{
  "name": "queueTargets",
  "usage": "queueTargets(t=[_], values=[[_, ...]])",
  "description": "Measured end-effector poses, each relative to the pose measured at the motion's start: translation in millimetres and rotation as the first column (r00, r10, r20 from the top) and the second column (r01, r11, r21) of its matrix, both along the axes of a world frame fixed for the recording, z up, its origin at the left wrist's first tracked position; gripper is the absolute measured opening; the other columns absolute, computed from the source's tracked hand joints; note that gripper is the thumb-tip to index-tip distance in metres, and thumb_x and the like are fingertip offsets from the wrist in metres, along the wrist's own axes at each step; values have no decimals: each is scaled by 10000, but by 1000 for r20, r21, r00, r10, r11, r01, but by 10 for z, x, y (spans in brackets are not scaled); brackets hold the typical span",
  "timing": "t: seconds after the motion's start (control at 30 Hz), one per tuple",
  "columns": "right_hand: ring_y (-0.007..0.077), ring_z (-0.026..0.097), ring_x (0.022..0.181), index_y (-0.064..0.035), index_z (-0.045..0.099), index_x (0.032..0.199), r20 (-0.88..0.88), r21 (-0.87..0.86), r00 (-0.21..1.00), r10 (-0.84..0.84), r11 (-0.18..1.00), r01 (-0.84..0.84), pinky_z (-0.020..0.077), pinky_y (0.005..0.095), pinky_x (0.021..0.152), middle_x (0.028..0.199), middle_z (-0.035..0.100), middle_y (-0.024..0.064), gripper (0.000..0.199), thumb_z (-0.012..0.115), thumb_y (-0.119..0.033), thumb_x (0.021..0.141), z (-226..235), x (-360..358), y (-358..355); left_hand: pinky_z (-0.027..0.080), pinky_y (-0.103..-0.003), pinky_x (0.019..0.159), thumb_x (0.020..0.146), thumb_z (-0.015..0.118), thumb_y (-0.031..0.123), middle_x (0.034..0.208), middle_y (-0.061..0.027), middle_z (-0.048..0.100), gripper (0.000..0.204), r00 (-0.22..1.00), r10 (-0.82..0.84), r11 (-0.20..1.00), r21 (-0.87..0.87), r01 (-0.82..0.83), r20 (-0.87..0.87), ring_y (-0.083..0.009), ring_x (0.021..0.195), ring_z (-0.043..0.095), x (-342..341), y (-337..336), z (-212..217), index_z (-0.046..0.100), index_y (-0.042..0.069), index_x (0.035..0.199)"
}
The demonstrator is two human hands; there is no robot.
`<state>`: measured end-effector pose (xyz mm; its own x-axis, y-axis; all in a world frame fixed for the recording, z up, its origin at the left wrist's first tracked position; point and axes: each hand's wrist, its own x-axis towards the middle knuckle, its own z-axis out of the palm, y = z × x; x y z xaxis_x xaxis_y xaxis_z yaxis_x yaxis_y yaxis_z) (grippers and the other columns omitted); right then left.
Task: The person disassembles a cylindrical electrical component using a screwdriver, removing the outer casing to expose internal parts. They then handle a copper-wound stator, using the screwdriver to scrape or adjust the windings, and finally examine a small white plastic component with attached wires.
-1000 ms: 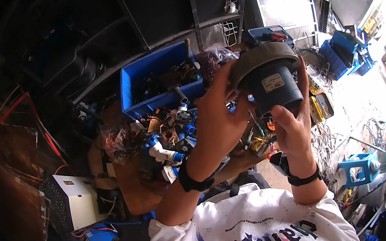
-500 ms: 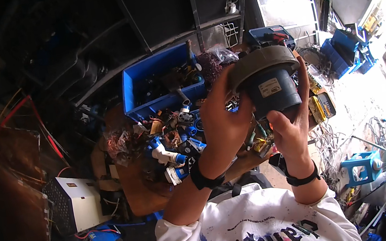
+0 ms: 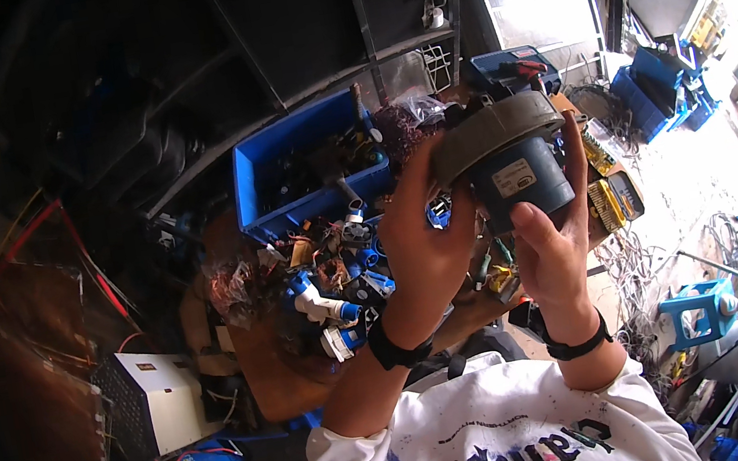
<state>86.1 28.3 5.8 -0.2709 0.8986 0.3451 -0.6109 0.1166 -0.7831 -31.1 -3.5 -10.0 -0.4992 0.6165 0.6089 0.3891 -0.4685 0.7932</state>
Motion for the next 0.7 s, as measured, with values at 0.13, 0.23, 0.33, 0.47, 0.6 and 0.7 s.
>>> queueTargets(t=[0.13,0.23,0.33,0.47,0.6,0.7], values=[[293,491,1215,-95,120,1516,-3,5,1000,4,1000,-4,448,371,986,1358,391,229,1115,830,-281,677,2,69,58,463,-334,976,855,658,50,1278,-155,574,423,873,-433,902,120,416,224,-223,1193,559,-135,-49,78,541,14,1260],[297,477,1233,-79,139,1511,17,73,999,38,997,-39,440,378,998,1371,385,227,1101,824,-277,672,5,93,82,411,-316,1019,891,670,183,1369,-130,497,326,797,-537,835,44,548,275,-196,1229,510,-427,-62,153,568,21,1156],[304,457,1259,-64,156,1505,38,77,996,87,993,-89,419,385,1020,1389,376,231,1088,822,-268,669,-3,121,91,411,-306,1008,905,664,279,1369,-127,492,269,599,-638,718,93,690,485,-177,1186,525,-453,4,308,569,47,1004],[298,431,1292,-39,183,1495,76,87,988,131,987,-137,372,387,1062,1405,374,228,1074,827,-258,664,55,148,94,397,-310,1022,861,714,298,1321,-100,491,343,567,-659,688,93,720,494,-177,1209,495,-443,22,326,508,100,1051],[280,418,1301,-31,196,1491,84,127,983,163,977,-173,362,370,1062,1412,363,215,1055,825,-227,666,57,165,81,377,-315,1048,796,770,341,1311,-95,479,659,379,-709,585,196,787,594,-196,1224,486,-481,1,347,414,69,1280],[282,409,1303,-41,181,1491,105,118,975,196,971,-208,368,374,1055,1422,337,212,1049,818,-207,674,57,186,89,365,-330,1066,748,806,367,1343,-107,455,898,380,-684,547,93,832,623,-210,1255,465,-458,10,413,303,29,1411]])
